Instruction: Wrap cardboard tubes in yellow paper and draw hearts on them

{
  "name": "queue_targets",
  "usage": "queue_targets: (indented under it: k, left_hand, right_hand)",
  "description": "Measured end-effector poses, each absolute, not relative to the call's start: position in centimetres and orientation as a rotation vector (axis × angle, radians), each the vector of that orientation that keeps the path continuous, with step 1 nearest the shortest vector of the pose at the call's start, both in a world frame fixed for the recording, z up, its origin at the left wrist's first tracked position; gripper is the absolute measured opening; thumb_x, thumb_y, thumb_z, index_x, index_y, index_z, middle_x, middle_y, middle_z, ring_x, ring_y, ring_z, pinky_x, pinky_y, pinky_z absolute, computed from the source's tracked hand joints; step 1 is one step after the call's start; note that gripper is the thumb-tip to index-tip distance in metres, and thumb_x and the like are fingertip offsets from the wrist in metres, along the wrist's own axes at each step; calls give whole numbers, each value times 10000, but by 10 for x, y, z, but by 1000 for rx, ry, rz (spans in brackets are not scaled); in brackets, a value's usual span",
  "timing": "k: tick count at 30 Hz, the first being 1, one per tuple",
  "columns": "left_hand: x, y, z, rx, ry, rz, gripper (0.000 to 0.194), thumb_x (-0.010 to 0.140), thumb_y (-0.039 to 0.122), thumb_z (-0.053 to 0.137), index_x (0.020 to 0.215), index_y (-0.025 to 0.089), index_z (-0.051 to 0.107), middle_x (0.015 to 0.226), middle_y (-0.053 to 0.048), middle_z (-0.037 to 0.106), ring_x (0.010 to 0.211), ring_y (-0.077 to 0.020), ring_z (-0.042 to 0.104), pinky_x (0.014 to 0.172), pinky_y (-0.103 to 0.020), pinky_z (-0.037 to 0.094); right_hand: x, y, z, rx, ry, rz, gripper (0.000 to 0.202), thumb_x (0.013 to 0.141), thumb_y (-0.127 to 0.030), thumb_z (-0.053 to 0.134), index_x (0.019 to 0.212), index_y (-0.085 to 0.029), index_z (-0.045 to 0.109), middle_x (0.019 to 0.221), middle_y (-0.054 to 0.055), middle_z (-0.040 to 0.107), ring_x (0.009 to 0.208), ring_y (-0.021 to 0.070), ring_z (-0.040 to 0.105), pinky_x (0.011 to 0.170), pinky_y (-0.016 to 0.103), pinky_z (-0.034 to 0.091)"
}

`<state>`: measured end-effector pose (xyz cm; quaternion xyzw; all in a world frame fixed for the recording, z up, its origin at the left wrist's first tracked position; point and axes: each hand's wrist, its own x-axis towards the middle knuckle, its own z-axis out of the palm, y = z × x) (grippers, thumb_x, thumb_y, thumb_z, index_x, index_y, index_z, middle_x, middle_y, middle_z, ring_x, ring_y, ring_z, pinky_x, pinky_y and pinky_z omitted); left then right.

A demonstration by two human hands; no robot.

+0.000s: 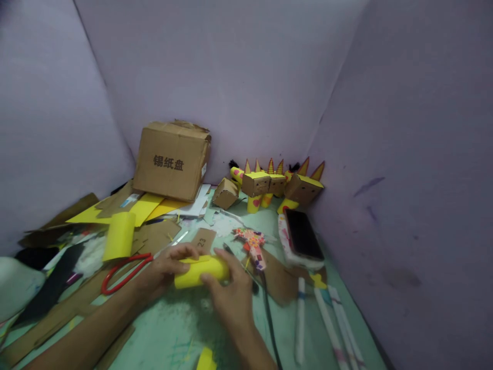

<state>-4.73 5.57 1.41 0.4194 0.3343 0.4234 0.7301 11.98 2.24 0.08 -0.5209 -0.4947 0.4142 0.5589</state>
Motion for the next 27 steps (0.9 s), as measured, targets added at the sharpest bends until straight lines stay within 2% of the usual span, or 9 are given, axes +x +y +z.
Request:
queue_targets:
  k: [4,6,8,11,14,16,19,22,27]
  left_hand:
    - [-50,56,10,970,727,924,197,529,93,654,715,156,670,974,-50,679,870,-220,607,747,-290,436]
    - [-50,56,7,976,723,912,213,530,120,681,741,153,676,1003,-60,667,881,-228,604,743,-288,437]
    - [-50,57,3,967,700,923,325,562,213,723,879,161,676,1040,-78,643,889,-237,599,737,-296,445]
    - [-47,61,-6,948,682,1005,566,595,337,754,1118,204,585,1141,-94,589,984,-258,567,746,-305,456]
    - [-43,64,-10,967,649,1083,701,549,316,803,1183,231,516,1234,-91,535,1096,-277,508,831,-326,438]
    - [-38,60,-6,1036,584,1075,749,540,338,812,1202,211,486,1215,-106,545,1100,-290,506,882,-359,415]
    - [-29,49,4,1222,583,1045,713,581,414,773,1187,168,489,1139,-122,584,1062,-303,526,869,-381,421]
    - [-21,35,10,1380,788,1104,598,604,412,740,1101,148,539,1019,-89,617,938,-260,549,787,-336,439]
    - [-13,22,9,1293,916,1195,512,543,353,740,959,121,554,784,-19,569,693,-161,488,609,-261,413]
  right_hand:
    - [123,24,-1,-1115,-1274,1126,318,614,-199,735,931,-217,747,996,90,727,963,313,629,899,465,437]
    - [125,27,-6,-1128,-1227,1169,270,577,-226,766,845,-191,767,940,116,736,916,327,641,847,463,461]
    - [127,30,-10,-1176,-1095,1197,277,531,-261,807,789,-167,769,885,127,737,848,317,648,790,444,478]
    - [128,34,-15,-1118,-747,1336,383,511,-320,840,848,-161,753,856,102,736,775,263,655,733,386,493]
    - [127,34,-13,-951,-433,1516,402,480,-306,860,840,-169,746,830,66,741,750,233,665,715,349,515]
    - [124,32,-10,-848,-337,1620,360,478,-260,860,811,-181,748,847,48,743,758,217,665,707,328,532]
    - [120,28,-4,-665,-287,1786,280,561,-223,824,829,-212,746,919,32,738,761,181,663,669,282,547]
    - [113,23,-3,-540,-257,1958,220,592,-204,810,801,-206,744,903,34,741,706,149,664,634,239,546]
    - [100,14,-2,-495,-249,2095,262,560,-167,812,807,-195,727,847,26,744,795,164,670,802,272,525]
